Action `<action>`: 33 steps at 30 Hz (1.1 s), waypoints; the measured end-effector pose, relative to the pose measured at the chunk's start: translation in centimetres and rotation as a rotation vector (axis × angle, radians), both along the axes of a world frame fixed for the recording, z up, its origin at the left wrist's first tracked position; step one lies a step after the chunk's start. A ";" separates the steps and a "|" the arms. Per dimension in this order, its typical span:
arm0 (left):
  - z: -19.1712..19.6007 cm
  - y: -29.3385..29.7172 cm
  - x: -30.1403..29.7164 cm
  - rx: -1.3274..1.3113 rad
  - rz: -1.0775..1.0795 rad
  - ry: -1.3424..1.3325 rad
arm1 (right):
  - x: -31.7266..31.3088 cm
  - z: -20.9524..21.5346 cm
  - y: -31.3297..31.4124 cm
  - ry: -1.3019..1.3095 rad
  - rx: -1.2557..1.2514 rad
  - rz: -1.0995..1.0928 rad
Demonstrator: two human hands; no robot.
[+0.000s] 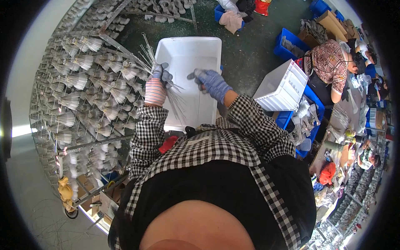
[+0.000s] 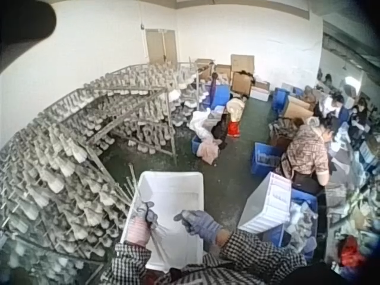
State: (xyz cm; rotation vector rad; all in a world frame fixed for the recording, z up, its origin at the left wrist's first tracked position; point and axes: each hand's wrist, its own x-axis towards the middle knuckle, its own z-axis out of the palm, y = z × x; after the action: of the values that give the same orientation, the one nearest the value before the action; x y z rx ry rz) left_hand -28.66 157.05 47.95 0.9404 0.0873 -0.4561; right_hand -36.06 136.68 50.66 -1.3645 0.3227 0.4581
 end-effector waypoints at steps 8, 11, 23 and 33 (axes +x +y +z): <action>0.0 -1.0 -3.1 0.207 -0.235 0.031 | 2.9 1.9 0.4 -0.251 -0.280 -0.013; -2.1 0.3 -2.6 0.114 -0.269 0.110 | 3.5 2.5 0.6 -0.459 -0.385 -0.122; -1.0 0.5 -2.5 0.002 -0.040 0.136 | -0.7 2.6 3.2 -1.113 -0.582 0.464; -2.9 4.1 0.3 -0.589 0.016 0.270 | -0.6 -0.6 0.7 -0.647 -0.687 0.370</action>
State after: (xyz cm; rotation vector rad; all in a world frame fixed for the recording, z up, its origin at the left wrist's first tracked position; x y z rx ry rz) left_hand -28.35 161.12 45.09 0.2976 0.1931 -0.5519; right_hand -36.66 137.35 50.06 -2.1702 -0.3513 0.1791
